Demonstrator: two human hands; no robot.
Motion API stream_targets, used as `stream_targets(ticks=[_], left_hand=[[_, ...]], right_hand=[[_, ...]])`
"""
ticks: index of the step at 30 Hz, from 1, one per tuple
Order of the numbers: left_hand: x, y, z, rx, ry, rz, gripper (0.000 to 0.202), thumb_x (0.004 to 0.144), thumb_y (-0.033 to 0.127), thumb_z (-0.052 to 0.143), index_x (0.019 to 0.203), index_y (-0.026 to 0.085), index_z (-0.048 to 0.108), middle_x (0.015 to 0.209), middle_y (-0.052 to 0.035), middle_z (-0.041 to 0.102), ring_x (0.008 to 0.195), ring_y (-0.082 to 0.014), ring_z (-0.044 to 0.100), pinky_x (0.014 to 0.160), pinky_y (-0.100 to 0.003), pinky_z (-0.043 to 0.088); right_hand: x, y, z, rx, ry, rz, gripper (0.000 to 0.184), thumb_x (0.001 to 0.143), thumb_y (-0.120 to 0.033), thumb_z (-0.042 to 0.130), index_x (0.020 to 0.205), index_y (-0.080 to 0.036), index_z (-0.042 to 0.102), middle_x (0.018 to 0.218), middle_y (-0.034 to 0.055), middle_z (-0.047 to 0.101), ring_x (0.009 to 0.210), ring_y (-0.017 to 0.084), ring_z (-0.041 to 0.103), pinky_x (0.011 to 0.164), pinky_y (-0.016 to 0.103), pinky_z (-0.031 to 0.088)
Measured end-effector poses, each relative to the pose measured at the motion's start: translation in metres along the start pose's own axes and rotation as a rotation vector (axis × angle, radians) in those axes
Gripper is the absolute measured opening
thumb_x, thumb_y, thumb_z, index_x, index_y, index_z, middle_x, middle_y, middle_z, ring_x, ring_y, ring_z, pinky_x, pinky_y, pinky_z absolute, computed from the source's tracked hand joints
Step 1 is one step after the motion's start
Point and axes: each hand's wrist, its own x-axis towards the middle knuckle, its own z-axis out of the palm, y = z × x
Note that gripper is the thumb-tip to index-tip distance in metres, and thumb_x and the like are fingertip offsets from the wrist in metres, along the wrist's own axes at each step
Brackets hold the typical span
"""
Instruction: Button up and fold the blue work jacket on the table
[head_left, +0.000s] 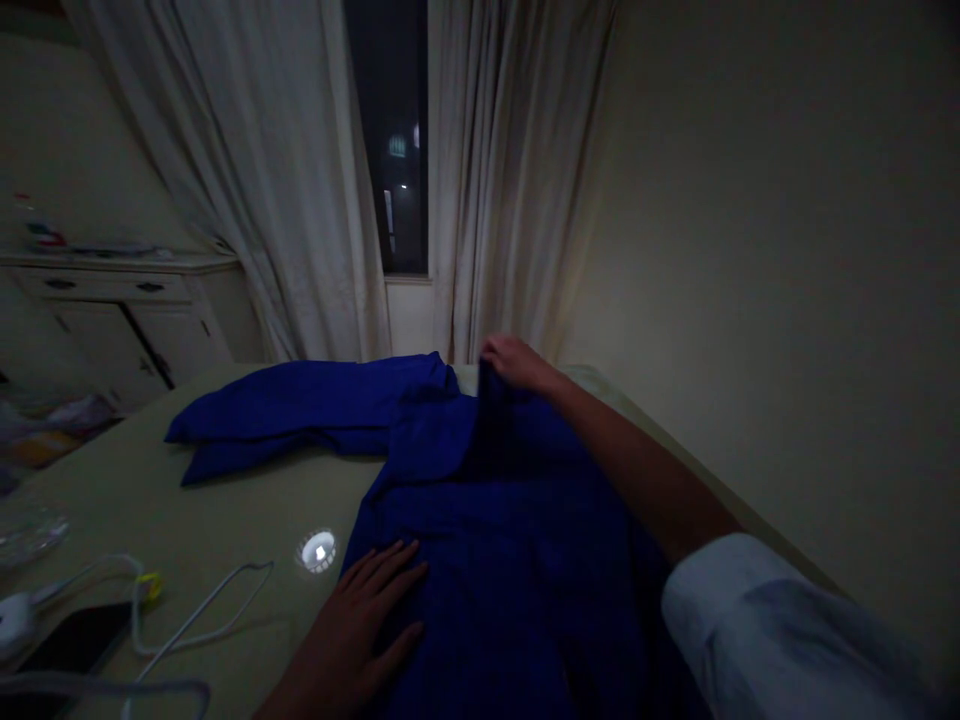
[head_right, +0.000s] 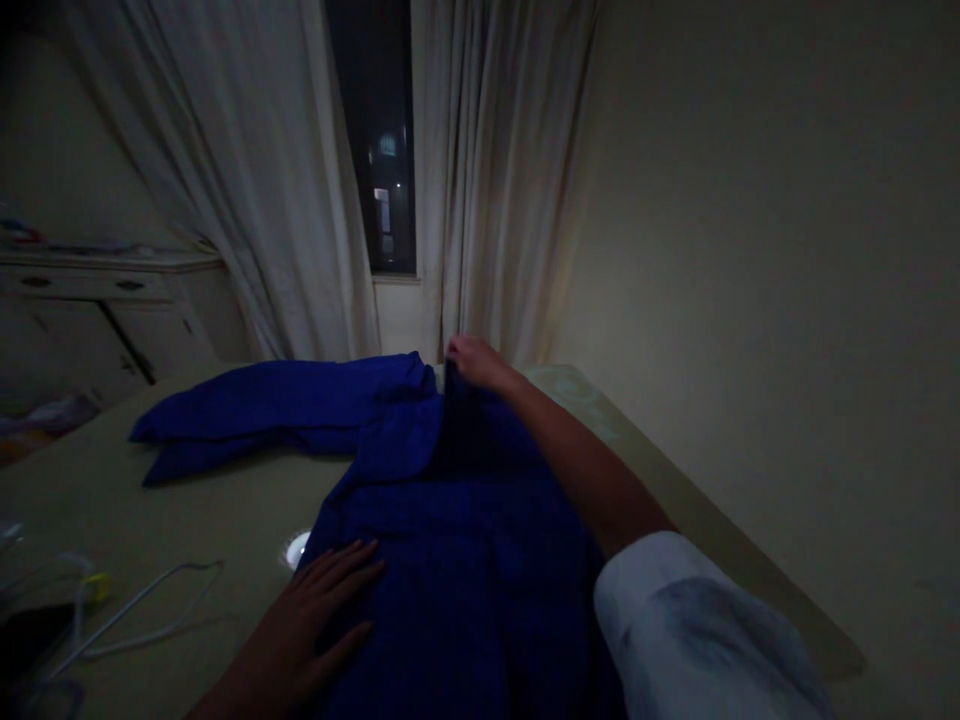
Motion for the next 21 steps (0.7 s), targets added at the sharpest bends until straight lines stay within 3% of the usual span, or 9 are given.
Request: stream_targets(ticks=[3,4,6,9,11,12,14,17,21], left_hand=[[-0.003,0.001,-0.001,0.004,-0.003,0.002,0.062,0.100,0.050,0.061,0.158,0.041,0.041,0.161,0.0017,0.050,0.140,-0.0278,0.057,0.111,-0.053,0.055],[-0.004,0.001,-0.001,0.001,-0.004,0.000,0.062,0.100,0.049,0.061,0.158,0.041,0.041,0.160,0.0016,0.050,0.140,-0.0276,0.057,0.112,-0.052,0.055],[-0.005,0.002,-0.002,-0.007,-0.007,-0.008,0.061,0.100,0.049,0.061,0.158,0.041,0.043,0.160,0.0012,0.051,0.140,-0.0273,0.057,0.112,-0.052,0.055],[-0.004,0.002,-0.001,-0.018,-0.007,-0.022,0.056,0.101,0.049,0.060,0.155,0.041,0.047,0.159,0.0009,0.052,0.140,-0.0275,0.057,0.112,-0.053,0.055],[-0.003,0.002,0.000,-0.026,-0.002,-0.026,0.055,0.101,0.049,0.060,0.154,0.040,0.049,0.158,0.0005,0.053,0.140,-0.0277,0.057,0.111,-0.053,0.055],[-0.002,0.003,0.000,-0.028,-0.002,-0.025,0.055,0.101,0.049,0.060,0.154,0.040,0.049,0.158,0.0003,0.053,0.140,-0.0277,0.057,0.111,-0.053,0.055],[-0.002,0.003,-0.001,-0.029,0.004,-0.022,0.055,0.101,0.048,0.060,0.154,0.040,0.048,0.159,0.0002,0.052,0.140,-0.0277,0.056,0.111,-0.053,0.055],[-0.003,0.004,-0.004,-0.031,0.021,-0.015,0.057,0.100,0.047,0.062,0.155,0.040,0.048,0.159,0.0001,0.052,0.140,-0.0280,0.057,0.112,-0.053,0.055],[-0.003,0.004,-0.002,-0.011,0.030,0.011,0.058,0.100,0.047,0.061,0.156,0.040,0.047,0.158,0.0001,0.053,0.138,-0.0279,0.059,0.110,-0.051,0.056]], right_hand=[[0.045,-0.042,-0.013,0.692,0.339,-0.377,0.046,0.107,-0.039,0.050,0.151,-0.027,0.045,0.140,0.0089,0.062,0.128,0.022,0.060,0.105,0.042,0.053],[0.053,-0.051,-0.009,0.862,0.375,-0.450,0.050,0.106,-0.044,0.052,0.153,-0.028,0.042,0.140,0.0079,0.062,0.128,0.022,0.060,0.105,0.042,0.053],[0.053,-0.060,0.014,0.989,0.295,-0.441,0.051,0.103,-0.047,0.057,0.149,-0.026,0.047,0.135,0.0082,0.065,0.123,0.022,0.062,0.104,0.042,0.054],[0.019,-0.058,0.081,0.787,-0.007,-0.212,0.051,0.089,-0.044,0.078,0.129,-0.016,0.063,0.122,0.0126,0.069,0.114,0.026,0.065,0.104,0.044,0.053],[-0.013,-0.054,0.130,0.540,-0.175,-0.122,0.064,0.072,-0.040,0.094,0.124,-0.015,0.065,0.125,0.0150,0.067,0.119,0.032,0.061,0.108,0.048,0.049],[-0.027,-0.053,0.150,0.445,-0.165,-0.090,0.061,0.070,-0.037,0.095,0.119,-0.015,0.067,0.125,0.0155,0.066,0.120,0.034,0.060,0.109,0.050,0.047],[-0.046,-0.053,0.176,0.362,-0.061,-0.054,0.034,0.080,-0.025,0.086,0.107,-0.016,0.068,0.119,0.0142,0.067,0.118,0.032,0.060,0.107,0.048,0.046],[-0.052,-0.042,0.167,0.393,0.094,-0.011,0.013,0.086,-0.010,0.069,0.094,-0.019,0.066,0.104,0.0081,0.069,0.105,0.024,0.064,0.100,0.037,0.050],[-0.066,0.030,0.084,0.448,0.462,0.200,0.015,0.094,-0.015,0.053,0.102,-0.021,0.063,0.108,0.0085,0.069,0.105,0.021,0.064,0.100,0.033,0.050]])
